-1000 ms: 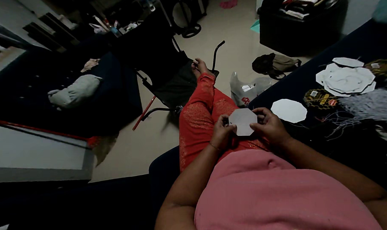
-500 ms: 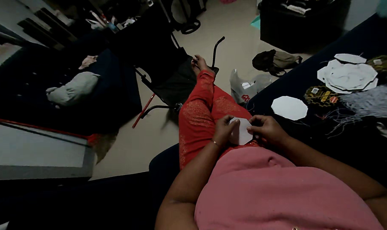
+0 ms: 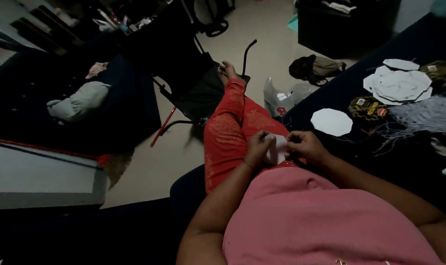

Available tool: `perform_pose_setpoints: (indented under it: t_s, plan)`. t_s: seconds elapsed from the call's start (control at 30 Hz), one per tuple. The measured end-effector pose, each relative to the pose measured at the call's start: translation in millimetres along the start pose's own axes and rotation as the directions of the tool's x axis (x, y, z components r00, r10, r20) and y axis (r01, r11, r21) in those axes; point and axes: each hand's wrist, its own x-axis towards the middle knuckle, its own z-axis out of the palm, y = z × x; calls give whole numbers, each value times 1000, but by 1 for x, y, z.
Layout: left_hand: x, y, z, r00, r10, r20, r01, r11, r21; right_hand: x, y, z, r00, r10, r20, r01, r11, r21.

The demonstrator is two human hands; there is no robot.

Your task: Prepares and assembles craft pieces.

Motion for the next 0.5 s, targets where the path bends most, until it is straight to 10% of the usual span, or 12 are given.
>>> perform_pose_setpoints:
  t_s: [0.3,0.5]
  plan:
    - [-1,0,-11,995,-30,91,26,998,49,1,1,-20,991,-127,33,131,967,-220]
    - [4,-19,-19,991,-31,-129,16,993,-118,11,9,-97,946,-294,-134,213,878,-428]
